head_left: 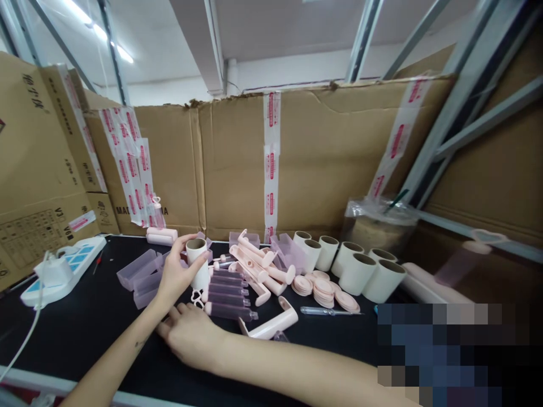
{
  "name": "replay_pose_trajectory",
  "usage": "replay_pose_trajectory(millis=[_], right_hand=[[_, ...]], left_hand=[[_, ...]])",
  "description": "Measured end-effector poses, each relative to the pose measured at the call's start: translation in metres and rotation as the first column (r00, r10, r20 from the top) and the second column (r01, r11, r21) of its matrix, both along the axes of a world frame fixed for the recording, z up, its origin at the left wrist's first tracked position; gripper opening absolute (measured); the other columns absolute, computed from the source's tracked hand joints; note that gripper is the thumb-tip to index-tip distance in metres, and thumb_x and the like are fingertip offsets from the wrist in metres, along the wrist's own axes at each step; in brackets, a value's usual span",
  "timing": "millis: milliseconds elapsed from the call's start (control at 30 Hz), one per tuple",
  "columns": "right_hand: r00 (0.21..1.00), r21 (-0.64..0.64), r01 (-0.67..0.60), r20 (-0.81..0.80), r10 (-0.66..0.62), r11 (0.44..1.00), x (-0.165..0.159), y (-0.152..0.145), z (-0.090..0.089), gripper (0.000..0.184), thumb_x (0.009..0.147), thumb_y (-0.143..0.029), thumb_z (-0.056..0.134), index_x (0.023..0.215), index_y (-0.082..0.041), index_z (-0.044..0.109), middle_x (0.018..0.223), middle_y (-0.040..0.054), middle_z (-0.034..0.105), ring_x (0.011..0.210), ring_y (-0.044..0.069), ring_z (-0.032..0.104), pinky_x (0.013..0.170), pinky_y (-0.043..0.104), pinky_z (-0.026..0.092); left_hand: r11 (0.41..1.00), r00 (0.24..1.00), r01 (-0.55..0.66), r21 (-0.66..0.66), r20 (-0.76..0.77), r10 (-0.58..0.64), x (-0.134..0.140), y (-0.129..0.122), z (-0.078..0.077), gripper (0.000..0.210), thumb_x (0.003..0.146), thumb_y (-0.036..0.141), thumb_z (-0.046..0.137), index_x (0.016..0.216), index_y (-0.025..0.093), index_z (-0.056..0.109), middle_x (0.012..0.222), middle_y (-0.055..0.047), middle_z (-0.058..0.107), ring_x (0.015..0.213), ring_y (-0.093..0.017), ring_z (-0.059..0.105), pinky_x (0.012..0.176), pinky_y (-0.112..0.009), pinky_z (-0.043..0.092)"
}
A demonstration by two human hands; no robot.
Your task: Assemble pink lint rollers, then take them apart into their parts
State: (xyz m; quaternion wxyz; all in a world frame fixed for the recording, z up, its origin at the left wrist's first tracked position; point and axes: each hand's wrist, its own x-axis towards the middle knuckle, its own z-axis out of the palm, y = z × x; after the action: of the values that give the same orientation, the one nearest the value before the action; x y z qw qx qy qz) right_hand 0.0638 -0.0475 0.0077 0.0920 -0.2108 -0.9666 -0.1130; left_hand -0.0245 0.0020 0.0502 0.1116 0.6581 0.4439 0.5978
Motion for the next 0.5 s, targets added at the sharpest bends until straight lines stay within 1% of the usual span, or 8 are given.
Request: replay_pose_trajectory(millis=[67,133,200,267,333,400,467,500], right_hand=[[1.000,-0.039,-0.017,0.016,0.018,0.999,0.003,0.001,0.001,0.018,0.081,-0.022,0.052,0.095,-0.013,0.059,0.085,0.0098,0.064,0.073,0.021,0.058,0.062,0.031,0.047],[0.998,-0.119,-0.042,-0.052,0.036,0.992,0.018,-0.004,0.011,0.018,0.079,-0.026,0.055,0.092,-0.013,0.058,0.083,0.0078,0.063,0.073,0.020,0.058,0.065,0.030,0.048],[0.982,-0.241,-0.051,-0.188,0.005,0.969,0.046,-0.014,0.029,0.021,0.076,-0.027,0.059,0.093,-0.015,0.057,0.083,0.0052,0.063,0.075,0.018,0.057,0.069,0.027,0.048],[0.932,-0.384,-0.026,-0.343,-0.117,0.923,0.083,-0.024,0.053,0.025,0.072,-0.020,0.061,0.096,-0.018,0.056,0.090,0.0032,0.063,0.083,0.016,0.057,0.074,0.024,0.046],[0.839,-0.457,0.084,-0.446,-0.310,0.885,0.125,-0.028,0.075,0.018,0.075,-0.018,0.056,0.093,-0.020,0.056,0.090,0.0017,0.062,0.083,0.015,0.057,0.075,0.023,0.046],[0.725,-0.466,0.264,-0.482,-0.493,0.844,0.167,-0.024,0.089,0.017,0.078,-0.022,0.053,0.095,-0.021,0.055,0.094,0.0021,0.063,0.085,0.016,0.058,0.077,0.027,0.045],[0.647,-0.449,0.418,-0.463,-0.606,0.790,0.203,-0.012,0.092,0.015,0.078,-0.028,0.052,0.090,-0.021,0.055,0.089,0.0029,0.065,0.081,0.018,0.059,0.074,0.029,0.046],[0.610,-0.441,0.514,-0.415,-0.675,0.736,0.217,-0.005,0.089,0.014,0.077,-0.031,0.052,0.087,-0.021,0.056,0.085,0.0030,0.066,0.076,0.019,0.060,0.069,0.029,0.046]], left_hand=[[1.000,1.000,0.013,-0.006,-0.009,-0.013,0.001,-0.001,-0.001,0.041,0.074,0.038,0.063,0.109,0.020,0.052,0.109,-0.007,0.059,0.097,-0.020,0.059,0.072,-0.027,0.046],[1.000,1.000,0.019,-0.005,-0.020,-0.019,0.002,-0.003,-0.002,0.041,0.074,0.038,0.062,0.110,0.020,0.052,0.109,-0.006,0.059,0.097,-0.020,0.058,0.074,-0.027,0.046],[1.000,0.999,0.024,-0.006,-0.039,-0.025,0.003,-0.004,-0.002,0.042,0.075,0.037,0.062,0.111,0.020,0.051,0.109,-0.006,0.060,0.095,-0.020,0.059,0.076,-0.028,0.046],[1.000,0.998,0.018,-0.001,-0.066,-0.018,0.003,-0.006,-0.003,0.041,0.074,0.038,0.063,0.111,0.021,0.052,0.109,-0.006,0.060,0.094,-0.020,0.059,0.076,-0.029,0.046],[1.000,0.996,0.000,0.012,-0.094,0.001,0.002,-0.007,-0.003,0.041,0.074,0.038,0.063,0.110,0.021,0.053,0.109,-0.006,0.060,0.096,-0.021,0.059,0.077,-0.029,0.046],[0.999,0.993,-0.018,0.029,-0.113,0.021,0.002,-0.007,-0.002,0.040,0.074,0.038,0.062,0.109,0.021,0.053,0.110,-0.006,0.061,0.097,-0.022,0.059,0.077,-0.030,0.046],[0.999,0.992,-0.021,0.037,-0.123,0.025,0.002,-0.007,-0.002,0.040,0.074,0.038,0.062,0.109,0.021,0.053,0.110,-0.006,0.061,0.098,-0.022,0.059,0.077,-0.030,0.046],[0.999,0.992,-0.019,0.038,-0.123,0.024,0.002,-0.006,-0.002,0.040,0.074,0.038,0.062,0.109,0.021,0.053,0.110,-0.006,0.061,0.098,-0.022,0.059,0.077,-0.030,0.046]])
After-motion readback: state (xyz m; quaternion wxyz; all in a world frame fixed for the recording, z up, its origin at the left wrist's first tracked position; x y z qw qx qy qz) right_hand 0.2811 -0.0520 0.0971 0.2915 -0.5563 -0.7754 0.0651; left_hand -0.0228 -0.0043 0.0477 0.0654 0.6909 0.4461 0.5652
